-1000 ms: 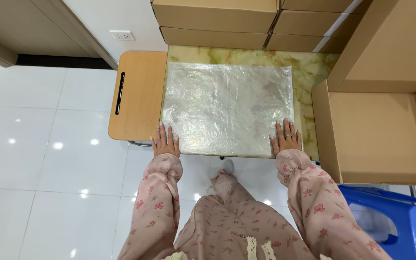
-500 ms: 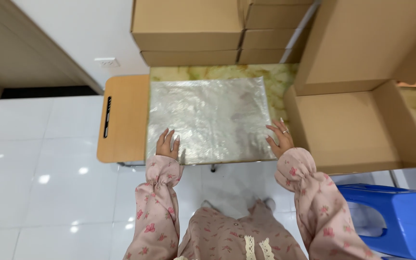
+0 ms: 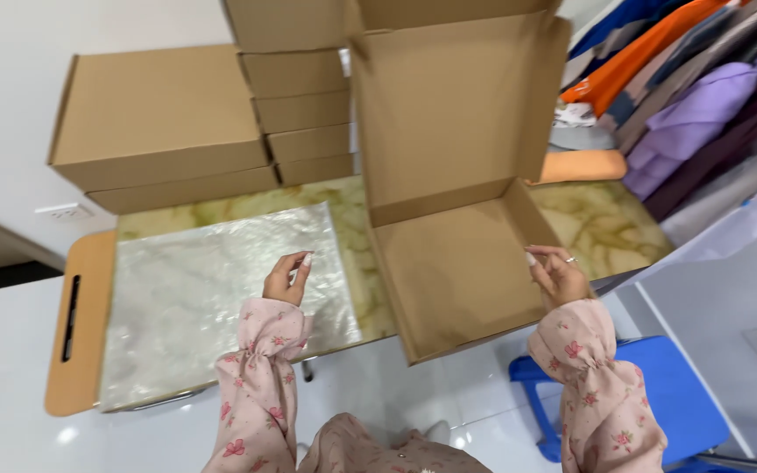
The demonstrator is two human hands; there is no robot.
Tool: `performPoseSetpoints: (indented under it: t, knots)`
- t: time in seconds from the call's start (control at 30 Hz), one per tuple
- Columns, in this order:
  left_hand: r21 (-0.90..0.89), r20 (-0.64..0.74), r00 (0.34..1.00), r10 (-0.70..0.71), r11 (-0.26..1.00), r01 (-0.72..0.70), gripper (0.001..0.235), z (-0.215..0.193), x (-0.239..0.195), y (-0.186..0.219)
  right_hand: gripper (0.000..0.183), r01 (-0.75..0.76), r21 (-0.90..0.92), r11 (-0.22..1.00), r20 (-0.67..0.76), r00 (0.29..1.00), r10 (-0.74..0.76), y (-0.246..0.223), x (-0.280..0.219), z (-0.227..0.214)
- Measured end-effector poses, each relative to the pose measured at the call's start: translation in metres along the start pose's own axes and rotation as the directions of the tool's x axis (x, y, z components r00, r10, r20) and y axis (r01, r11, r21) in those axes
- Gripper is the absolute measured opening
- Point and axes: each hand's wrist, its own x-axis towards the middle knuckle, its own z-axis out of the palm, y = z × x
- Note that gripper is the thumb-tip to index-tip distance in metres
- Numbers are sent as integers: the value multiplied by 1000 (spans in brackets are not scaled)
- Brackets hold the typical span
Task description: The person unpacks a gray item from a plastic bag and places it on a table. They then unwrap a white ribbon from a cardboard box, open the box, and remove an orange item wrapped in plastic. Finally, they place a sheet of bubble wrap on the table and close the cardboard box.
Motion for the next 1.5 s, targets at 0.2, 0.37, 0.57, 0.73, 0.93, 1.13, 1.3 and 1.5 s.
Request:
performPoseSetpoints:
  t: [0.2, 0.37, 0.57, 0.73, 0.93, 1.13, 1.3, 1.5]
  knots:
    - [-18, -101, 995, 11, 1000, -13, 34, 66, 34, 34, 38, -2, 34, 999, -144, 990, 7, 32, 33, -69]
    - [-546, 37, 968, -249, 806, 228, 74, 78, 73, 64, 20, -153, 232, 961, -141, 972, 189, 49, 79, -73]
    - [-598, 84, 961, -262, 758, 259, 94, 70, 124, 119, 48, -120, 384, 915, -159, 968, 194, 111, 167, -41]
    - [-747, 90, 970, -225, 629, 216, 101, 75, 170, 204, 76, -346, 473, 810, 62, 930, 361, 154, 263, -10]
    - [-428, 123, 957, -264, 855, 291, 127, 111, 269, 183, 89, -455, 591, 666, 246, 888, 388, 160, 360, 21]
    - [-602, -12, 988, -153, 790, 115, 130, 87, 285, 264, 69, -411, 686, 600, 257, 909, 329, 126, 421, 42]
    - [-592, -85, 985, -150, 803, 71, 125, 79, 310, 290, 82, -211, 602, 770, 34, 971, 238, 144, 469, 38]
    - [-652, -261, 957, -126, 754, -78, 101, 82, 307, 285, 53, 30, 685, 728, -61, 998, 17, 67, 472, -2]
